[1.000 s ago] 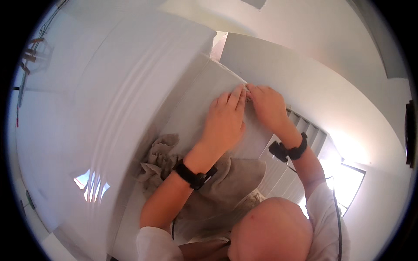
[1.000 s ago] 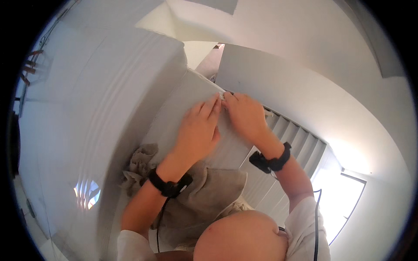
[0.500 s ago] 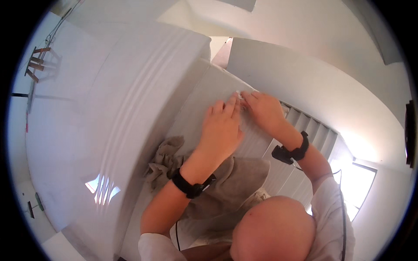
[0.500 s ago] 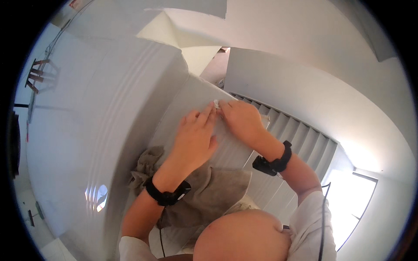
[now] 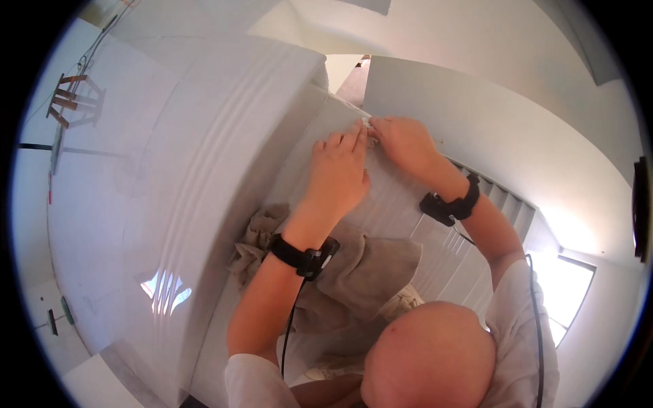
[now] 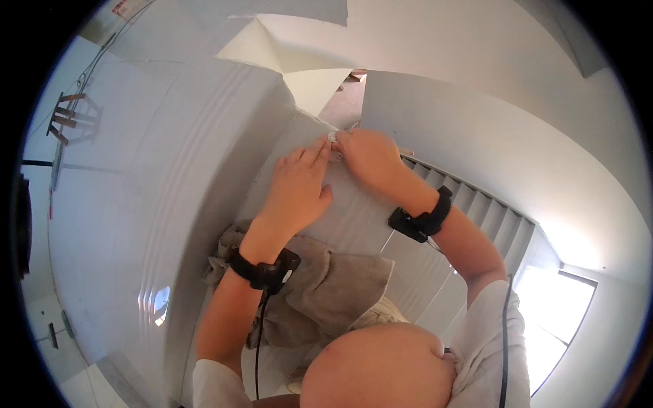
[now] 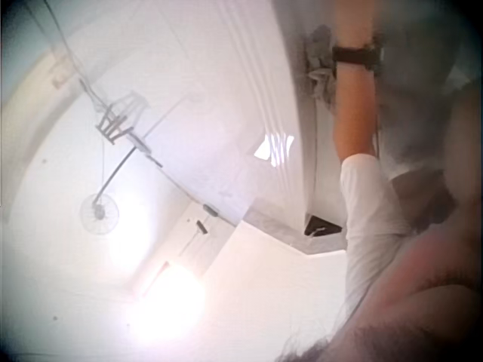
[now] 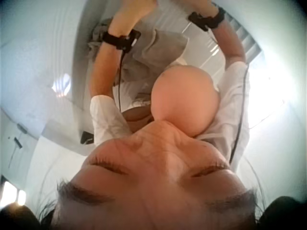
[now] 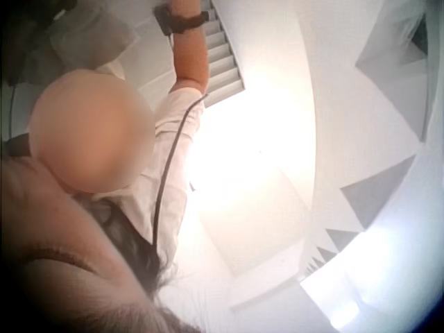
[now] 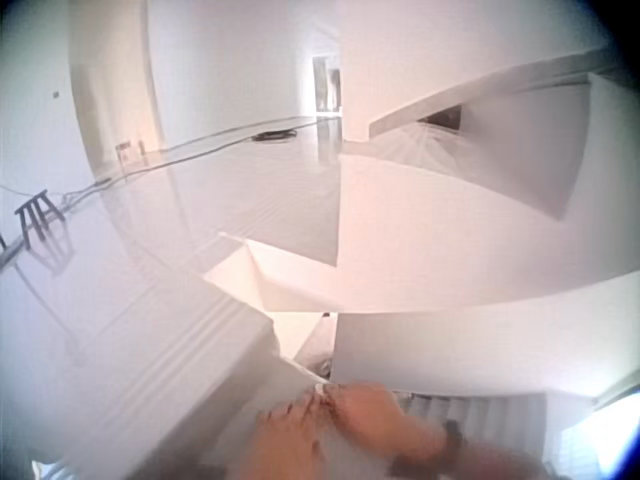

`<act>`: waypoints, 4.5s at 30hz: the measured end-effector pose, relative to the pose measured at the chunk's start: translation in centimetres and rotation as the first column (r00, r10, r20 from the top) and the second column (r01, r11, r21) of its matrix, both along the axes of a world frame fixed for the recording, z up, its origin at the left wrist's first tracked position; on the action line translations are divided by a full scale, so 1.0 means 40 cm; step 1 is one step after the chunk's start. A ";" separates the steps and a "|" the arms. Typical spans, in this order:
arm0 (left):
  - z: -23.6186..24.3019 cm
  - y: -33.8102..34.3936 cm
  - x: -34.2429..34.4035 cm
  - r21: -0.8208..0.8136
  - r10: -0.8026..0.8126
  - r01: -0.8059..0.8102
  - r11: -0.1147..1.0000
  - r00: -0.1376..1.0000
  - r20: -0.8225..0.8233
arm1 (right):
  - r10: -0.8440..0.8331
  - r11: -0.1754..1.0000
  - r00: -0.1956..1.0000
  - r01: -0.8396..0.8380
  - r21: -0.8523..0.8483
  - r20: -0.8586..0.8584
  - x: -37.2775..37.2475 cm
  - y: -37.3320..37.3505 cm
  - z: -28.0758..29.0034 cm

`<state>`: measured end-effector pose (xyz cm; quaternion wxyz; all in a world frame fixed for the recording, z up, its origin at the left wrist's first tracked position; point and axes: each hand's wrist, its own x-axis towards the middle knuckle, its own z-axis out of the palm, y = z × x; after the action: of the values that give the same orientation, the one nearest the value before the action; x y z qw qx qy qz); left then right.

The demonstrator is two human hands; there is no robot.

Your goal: The person applies sealant to the joints of a white staircase using a small card to spread the material and a cloth to wipe away the excess.

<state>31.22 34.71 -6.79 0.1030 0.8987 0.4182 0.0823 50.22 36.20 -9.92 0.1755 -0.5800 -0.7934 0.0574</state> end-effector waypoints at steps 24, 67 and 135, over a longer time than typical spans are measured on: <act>0.009 -0.016 0.003 0.032 0.034 -0.032 0.999 0.998 -0.054 | 0.127 0.979 0.986 -0.107 -0.175 0.111 -0.003 0.030 0.037; -0.024 -0.084 0.042 0.036 -0.254 0.254 0.967 0.967 0.000 | 0.049 0.984 0.998 -0.042 -0.173 0.035 0.087 -0.132 -0.028; -0.027 -0.128 0.169 0.097 -0.006 0.025 0.995 0.981 -0.193 | 0.148 0.988 0.972 -0.138 -0.065 0.182 0.125 -0.105 0.046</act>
<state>37.97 29.60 -7.85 0.0183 0.9098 0.4144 0.0148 55.23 32.02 -8.08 0.0808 -0.5285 -0.8443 0.0362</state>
